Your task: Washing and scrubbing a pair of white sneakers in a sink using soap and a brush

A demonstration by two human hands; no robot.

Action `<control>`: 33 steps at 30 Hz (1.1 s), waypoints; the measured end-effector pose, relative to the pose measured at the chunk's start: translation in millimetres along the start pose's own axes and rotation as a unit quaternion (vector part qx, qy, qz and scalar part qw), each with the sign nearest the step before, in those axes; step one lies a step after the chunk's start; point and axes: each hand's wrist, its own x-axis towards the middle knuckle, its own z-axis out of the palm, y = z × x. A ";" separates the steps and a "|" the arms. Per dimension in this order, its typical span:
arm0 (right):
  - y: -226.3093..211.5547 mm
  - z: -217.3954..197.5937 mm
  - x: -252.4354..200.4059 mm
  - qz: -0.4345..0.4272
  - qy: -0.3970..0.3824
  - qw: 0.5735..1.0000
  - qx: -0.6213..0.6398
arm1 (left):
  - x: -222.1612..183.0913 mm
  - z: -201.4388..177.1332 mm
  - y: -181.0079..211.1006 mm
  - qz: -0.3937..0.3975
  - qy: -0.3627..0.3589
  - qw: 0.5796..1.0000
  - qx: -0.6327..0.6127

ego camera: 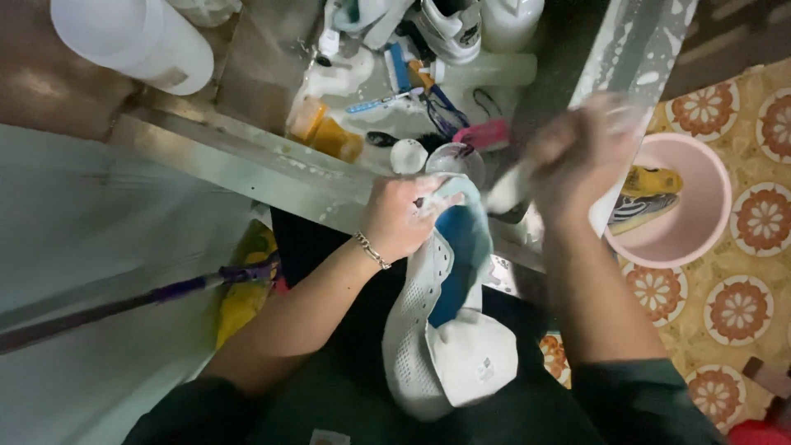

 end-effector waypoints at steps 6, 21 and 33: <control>57.0 -90.8 58.9 -0.109 0.042 0.991 -0.060 | 2.3 -38.6 -53.6 0.015 0.042 0.997 0.067; 119.7 -21.5 35.7 0.166 -0.425 0.423 -0.783 | -20.6 -135.0 -17.2 -0.110 0.190 0.963 0.158; 29.7 59.0 1.7 0.127 -0.458 0.331 -0.815 | -20.5 -148.9 -6.0 -0.269 -0.066 0.940 0.198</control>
